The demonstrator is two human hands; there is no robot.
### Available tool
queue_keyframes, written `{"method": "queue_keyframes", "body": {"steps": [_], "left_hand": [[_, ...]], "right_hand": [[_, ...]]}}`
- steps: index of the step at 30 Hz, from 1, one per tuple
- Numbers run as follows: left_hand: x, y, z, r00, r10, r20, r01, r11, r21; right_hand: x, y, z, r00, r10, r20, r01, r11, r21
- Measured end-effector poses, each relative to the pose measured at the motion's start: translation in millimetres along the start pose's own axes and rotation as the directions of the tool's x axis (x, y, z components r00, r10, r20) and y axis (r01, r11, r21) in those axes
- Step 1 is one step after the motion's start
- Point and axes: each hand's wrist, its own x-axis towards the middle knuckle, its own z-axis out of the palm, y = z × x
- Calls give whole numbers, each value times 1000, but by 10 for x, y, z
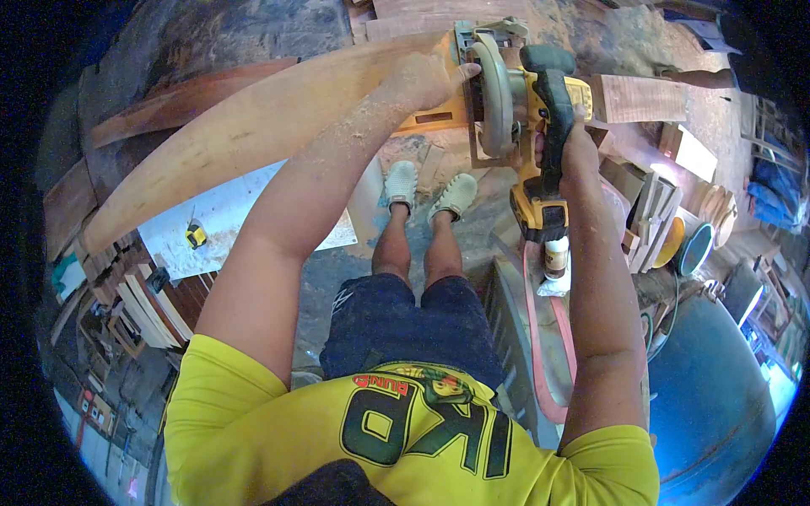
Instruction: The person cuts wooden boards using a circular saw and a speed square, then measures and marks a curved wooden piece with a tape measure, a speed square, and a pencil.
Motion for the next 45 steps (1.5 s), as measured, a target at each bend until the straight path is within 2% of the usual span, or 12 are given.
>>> {"method": "queue_keyframes", "body": {"steps": [7,9,18,24,26,29,36,39,41,42,44,45], "left_hand": [[-64,46,-108,998,2,-66,-3,1000,-9],[-69,43,-142,997,7,-82,-8,1000,-12],[-6,73,-226,999,-18,29,19,999,-43],[57,58,-161,998,-22,-65,21,1000,-10],[62,68,-237,998,-31,57,33,999,-34],[112,83,-261,992,-59,109,65,997,-47],[164,62,-239,998,-55,-1,55,994,-90],[152,-58,-201,1000,-1,24,2,998,-63],[118,-185,-170,987,119,112,-137,975,175],[85,-245,-151,987,120,110,-138,975,176],[-29,-373,-93,952,291,89,-304,883,359],[-84,-465,-35,953,290,86,-301,883,361]], "right_hand": [[27,-40,41,999,-22,26,22,1000,-7],[12,-93,104,999,-18,-31,18,1000,4],[74,-150,103,999,-25,-23,24,999,-25],[51,-189,138,998,-15,-53,13,999,-41],[55,-194,142,999,-20,-45,19,999,-35],[111,-177,139,999,-24,-45,23,1000,-22],[195,-195,128,1000,-4,-20,4,1000,7],[172,-233,153,999,-23,-48,20,998,-56],[148,-265,190,999,-24,-46,21,998,-52],[139,-277,202,999,-22,-46,20,999,-49],[130,-285,224,998,-18,-57,16,999,-31],[137,-293,244,998,-15,-66,14,1000,-15]]}}
